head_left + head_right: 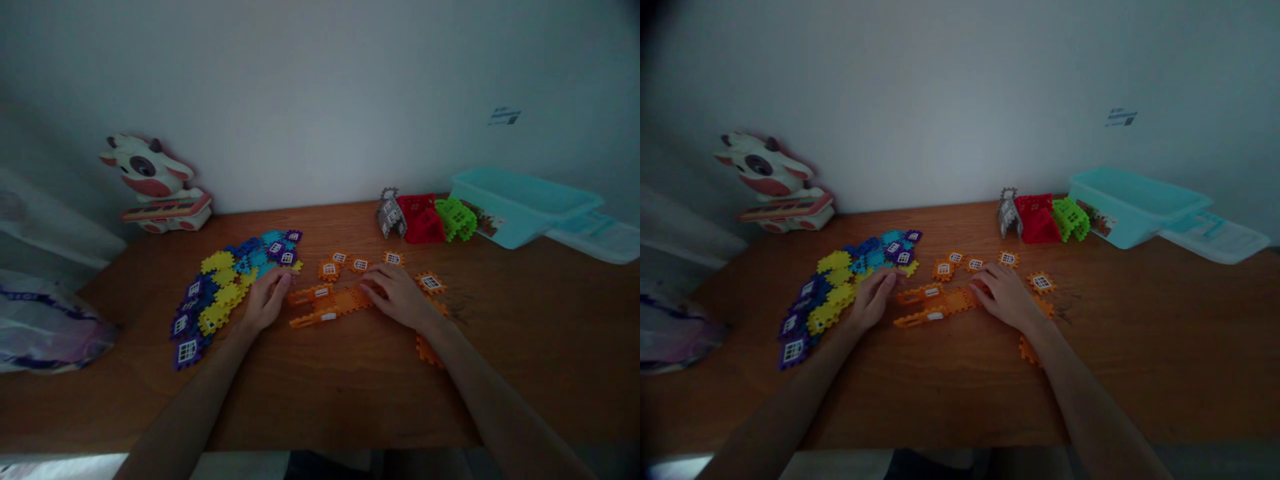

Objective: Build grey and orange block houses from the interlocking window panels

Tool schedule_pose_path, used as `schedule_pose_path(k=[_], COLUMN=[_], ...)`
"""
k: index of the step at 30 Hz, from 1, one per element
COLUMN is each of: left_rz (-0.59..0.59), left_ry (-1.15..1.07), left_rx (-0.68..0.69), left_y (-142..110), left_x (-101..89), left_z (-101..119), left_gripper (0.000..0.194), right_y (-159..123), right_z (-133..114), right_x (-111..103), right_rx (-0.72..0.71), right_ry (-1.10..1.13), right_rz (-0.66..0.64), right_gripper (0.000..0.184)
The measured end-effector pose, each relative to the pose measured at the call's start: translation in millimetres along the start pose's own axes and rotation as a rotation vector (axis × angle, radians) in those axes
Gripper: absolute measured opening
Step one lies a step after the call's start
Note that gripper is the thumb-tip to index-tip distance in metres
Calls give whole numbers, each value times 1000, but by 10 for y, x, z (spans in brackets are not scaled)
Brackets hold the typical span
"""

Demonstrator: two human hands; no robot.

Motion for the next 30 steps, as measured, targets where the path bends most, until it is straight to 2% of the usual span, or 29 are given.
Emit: schedule_pose_path(k=[3,7,14,19,22,25,28,30], left_rz=[-103,-201,-263,-315,-307,-261,-174,-96], left_ry=[-134,-224,-406,-505,-485,-380,-306,-358], left_rx=[-109,-136,-230,-242,-263,-254,-230,-266], left_y=[-35,-59,-151,-165,-138,-106,-68,-30], left_x=[143,254,363,446,465,442,399,400], left_z=[-137,-126,-268,-261,-237,-225,-223,-264], left_gripper=[47,47,50,64,65,61,52,50], right_y=[105,296,604,691,697,686,668,673], right_z=[-32,-145,-351,-323,-257,-113,54,70], right_x=[23,197,480,591,591,579,556,500], right_rx=[-7,-20,-2,89,121,215,353,369], right_ry=[-15,-27,-53,-48,25,235,485,592], right_rz=[9,-84,-246,-302,-282,-236,-158,-99], right_gripper=[18,22,40,52,50,42,49,54])
Point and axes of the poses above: each hand's wrist, its own y-axis towards the middle knuckle, its own x-axis out of the palm, z = x × y, the point moved 8 cm from there along y, towards the middle knuckle, and after that the axes turned 11 degrees about x, right-handed, at the moved point
